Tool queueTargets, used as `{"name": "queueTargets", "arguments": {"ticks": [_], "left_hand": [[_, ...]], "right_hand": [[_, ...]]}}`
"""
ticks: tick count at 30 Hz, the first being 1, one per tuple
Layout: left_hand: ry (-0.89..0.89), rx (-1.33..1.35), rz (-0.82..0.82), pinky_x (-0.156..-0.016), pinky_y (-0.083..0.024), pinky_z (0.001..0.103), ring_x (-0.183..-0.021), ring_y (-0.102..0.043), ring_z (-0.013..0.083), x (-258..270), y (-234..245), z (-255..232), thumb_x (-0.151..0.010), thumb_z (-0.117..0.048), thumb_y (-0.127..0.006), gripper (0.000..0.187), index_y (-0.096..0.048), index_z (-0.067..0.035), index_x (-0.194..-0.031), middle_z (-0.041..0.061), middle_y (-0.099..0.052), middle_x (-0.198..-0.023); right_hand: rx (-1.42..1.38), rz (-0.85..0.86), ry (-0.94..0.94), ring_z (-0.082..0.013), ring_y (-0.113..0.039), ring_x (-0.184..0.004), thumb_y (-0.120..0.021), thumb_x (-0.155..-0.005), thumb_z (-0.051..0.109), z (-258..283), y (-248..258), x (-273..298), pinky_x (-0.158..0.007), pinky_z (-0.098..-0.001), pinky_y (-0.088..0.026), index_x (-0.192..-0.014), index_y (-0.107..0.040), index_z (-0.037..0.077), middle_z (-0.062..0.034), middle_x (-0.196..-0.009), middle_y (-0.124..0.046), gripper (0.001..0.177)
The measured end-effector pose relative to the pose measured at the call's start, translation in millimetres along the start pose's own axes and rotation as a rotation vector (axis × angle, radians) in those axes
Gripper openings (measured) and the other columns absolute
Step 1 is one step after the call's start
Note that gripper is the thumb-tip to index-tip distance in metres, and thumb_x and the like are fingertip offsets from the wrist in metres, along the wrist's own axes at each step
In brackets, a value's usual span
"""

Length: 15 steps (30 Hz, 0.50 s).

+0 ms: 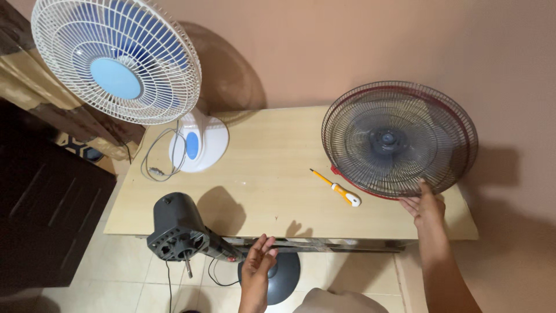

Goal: The person disassembles a standing fan by removing the front grille, the fan blades, and the rear grille. They use a screwdriver to loosen screws on the motor housing and place the removed parts on a nearby table.

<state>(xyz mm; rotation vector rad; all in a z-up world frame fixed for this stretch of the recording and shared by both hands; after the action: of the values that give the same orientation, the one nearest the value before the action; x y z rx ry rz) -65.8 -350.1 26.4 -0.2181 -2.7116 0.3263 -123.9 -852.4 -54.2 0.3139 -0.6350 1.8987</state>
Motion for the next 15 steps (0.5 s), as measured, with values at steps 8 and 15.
{"name": "queueTargets", "arguments": {"ticks": [8, 15], "left_hand": [[0.026, 0.016, -0.069, -0.081, -0.048, 0.024, -0.092, -0.059, 0.0115, 13.4, 15.4, 5.3, -0.088, -0.007, -0.068, 0.061, -0.05, 0.0, -0.146, 0.009, -0.067, -0.136], [-0.014, 0.07, -0.06, -0.077, -0.047, 0.024, -0.089, -0.056, 0.0107, 6.3, 24.5, 24.4, -0.089, -0.007, -0.069, 0.062, -0.05, 0.0, -0.147, 0.009, -0.067, -0.136]], "right_hand": [[0.14, -0.03, 0.012, -0.043, -0.071, -0.102, -0.068, -0.101, 0.026, 2.2, -1.9, 27.6, -0.087, -0.0448, -0.06, -0.129, -0.037, -0.018, -0.0371, -0.115, -0.061, 0.061], [0.112, 0.007, -0.034, -0.0411, -0.072, -0.098, -0.065, -0.105, 0.033, -14.1, 1.9, 28.2, -0.088, -0.045, -0.064, -0.126, -0.043, -0.018, -0.0334, -0.111, -0.064, 0.059]]}}
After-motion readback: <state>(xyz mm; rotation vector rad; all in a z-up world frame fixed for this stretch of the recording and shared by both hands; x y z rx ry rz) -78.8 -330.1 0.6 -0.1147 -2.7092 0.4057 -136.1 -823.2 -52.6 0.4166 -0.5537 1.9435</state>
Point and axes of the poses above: each hand's wrist, its own x-axis away from the middle knuckle, its own y-axis out of the back of the hand, z = x × y, the point moved 4 cm from there along -x, towards the middle knuckle
